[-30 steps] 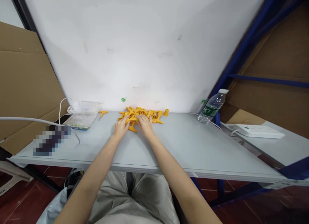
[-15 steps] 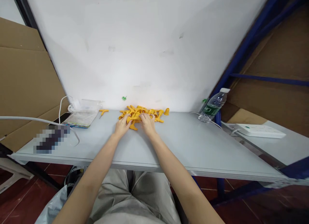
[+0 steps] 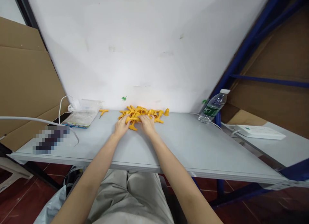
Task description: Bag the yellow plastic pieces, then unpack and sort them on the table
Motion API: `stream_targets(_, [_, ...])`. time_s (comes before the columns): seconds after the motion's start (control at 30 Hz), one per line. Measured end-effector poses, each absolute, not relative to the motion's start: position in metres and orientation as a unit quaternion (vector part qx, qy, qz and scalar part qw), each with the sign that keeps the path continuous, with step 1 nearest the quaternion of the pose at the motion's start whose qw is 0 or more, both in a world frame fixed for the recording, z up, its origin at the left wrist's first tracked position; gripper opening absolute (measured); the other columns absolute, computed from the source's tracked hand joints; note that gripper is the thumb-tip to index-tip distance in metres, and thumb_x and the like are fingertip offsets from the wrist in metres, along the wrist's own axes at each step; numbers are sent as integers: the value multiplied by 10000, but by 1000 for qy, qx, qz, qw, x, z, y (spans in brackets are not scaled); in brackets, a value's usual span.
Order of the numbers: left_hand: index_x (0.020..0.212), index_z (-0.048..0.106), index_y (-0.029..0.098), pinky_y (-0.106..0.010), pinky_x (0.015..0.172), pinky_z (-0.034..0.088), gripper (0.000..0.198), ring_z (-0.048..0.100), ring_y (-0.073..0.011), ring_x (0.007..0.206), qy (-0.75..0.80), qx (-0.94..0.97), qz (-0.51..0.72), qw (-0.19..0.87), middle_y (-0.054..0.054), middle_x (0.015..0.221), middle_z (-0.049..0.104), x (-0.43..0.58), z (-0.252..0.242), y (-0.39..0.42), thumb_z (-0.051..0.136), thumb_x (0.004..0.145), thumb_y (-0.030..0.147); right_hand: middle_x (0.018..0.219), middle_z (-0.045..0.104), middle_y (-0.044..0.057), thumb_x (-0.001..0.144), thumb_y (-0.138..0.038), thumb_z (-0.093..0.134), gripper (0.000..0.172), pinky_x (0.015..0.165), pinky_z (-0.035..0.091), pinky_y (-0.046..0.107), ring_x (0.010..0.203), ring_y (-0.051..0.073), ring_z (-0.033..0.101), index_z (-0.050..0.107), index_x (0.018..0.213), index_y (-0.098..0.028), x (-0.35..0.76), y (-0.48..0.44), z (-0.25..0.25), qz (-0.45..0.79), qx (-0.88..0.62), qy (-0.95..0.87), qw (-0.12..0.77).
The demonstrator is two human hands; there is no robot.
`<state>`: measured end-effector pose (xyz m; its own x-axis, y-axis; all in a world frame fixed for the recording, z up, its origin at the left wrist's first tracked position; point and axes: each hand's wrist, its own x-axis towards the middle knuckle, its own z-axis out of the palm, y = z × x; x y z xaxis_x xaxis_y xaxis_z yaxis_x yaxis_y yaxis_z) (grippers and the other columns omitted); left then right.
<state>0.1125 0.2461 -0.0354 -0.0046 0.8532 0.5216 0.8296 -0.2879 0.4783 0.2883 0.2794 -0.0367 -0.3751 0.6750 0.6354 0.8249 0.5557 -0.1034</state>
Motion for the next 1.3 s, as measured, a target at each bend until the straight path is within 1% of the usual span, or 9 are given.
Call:
stream_targets(0.17, [1274,571,221,-232,710,492,391,662,-155,758,605,701,376,34,-7,844,704,114,-36,247,532,889,282,1008,683,107,860,-40,390,295,978,276,439,1004,237,563,607,1001,-182,289,279,-35,-129,-465,-803,350])
stream_targets(0.27, [1271,573,235,-240,748,502,389,662,-146,766,605,697,384,28,-9,939,718,114,-35,247,538,884,257,1050,677,121,869,-83,421,290,968,297,427,1025,251,565,589,1090,-170,289,280,-38,-128,-463,-809,338])
stream_targets(0.4, [1278,568,237,-276,855,510,394,670,-164,891,601,694,397,21,-29,1122,706,113,-34,246,531,886,214,1123,668,151,911,-161,440,308,1001,288,462,1086,273,557,565,1192,-158,287,282,-43,-110,-441,-830,324])
stream_targets(0.53, [1288,562,233,-300,907,507,392,646,-191,1039,602,691,399,18,-48,1217,672,111,-35,247,510,900,217,1062,686,134,895,-116,444,280,1025,260,504,1057,272,569,596,1125,-169,285,283,-43,-100,-446,-829,322])
stream_targets(0.63, [1307,547,228,-306,918,504,395,644,-194,1044,604,694,393,21,-57,1226,664,112,-36,248,491,916,232,1045,686,124,873,-102,463,259,1019,259,500,1040,269,567,598,1081,-179,286,282,-41,-112,-453,-819,334])
stream_targets(0.77, [1340,524,225,-295,894,504,406,623,-204,1082,617,698,363,11,-72,1253,636,112,-32,245,460,941,263,1039,684,109,830,-45,449,322,1003,265,455,1023,252,561,590,1085,-181,286,280,-38,-131,-450,-814,343])
stream_targets(1.0, [1322,566,289,-287,767,499,403,649,-203,906,685,675,273,-33,-83,1152,593,113,-20,237,516,923,323,1040,679,99,853,-46,384,384,1002,257,428,1026,244,540,597,1136,-195,282,279,-41,-137,-439,-825,327])
stream_targets(1.13, [1303,579,290,-311,843,469,391,639,-200,918,694,672,256,-42,-83,1132,601,113,-20,238,528,916,283,1066,677,96,886,-82,367,425,997,273,439,1028,248,536,571,1233,-219,280,279,-44,-143,-432,-830,323])
stream_targets(1.3, [1299,577,272,-357,904,430,386,630,-215,969,695,671,252,-47,-96,1150,613,113,-20,238,507,919,255,1100,671,124,943,-196,386,358,1020,255,491,1050,262,534,571,1250,-191,277,276,-45,-135,-442,-829,316])
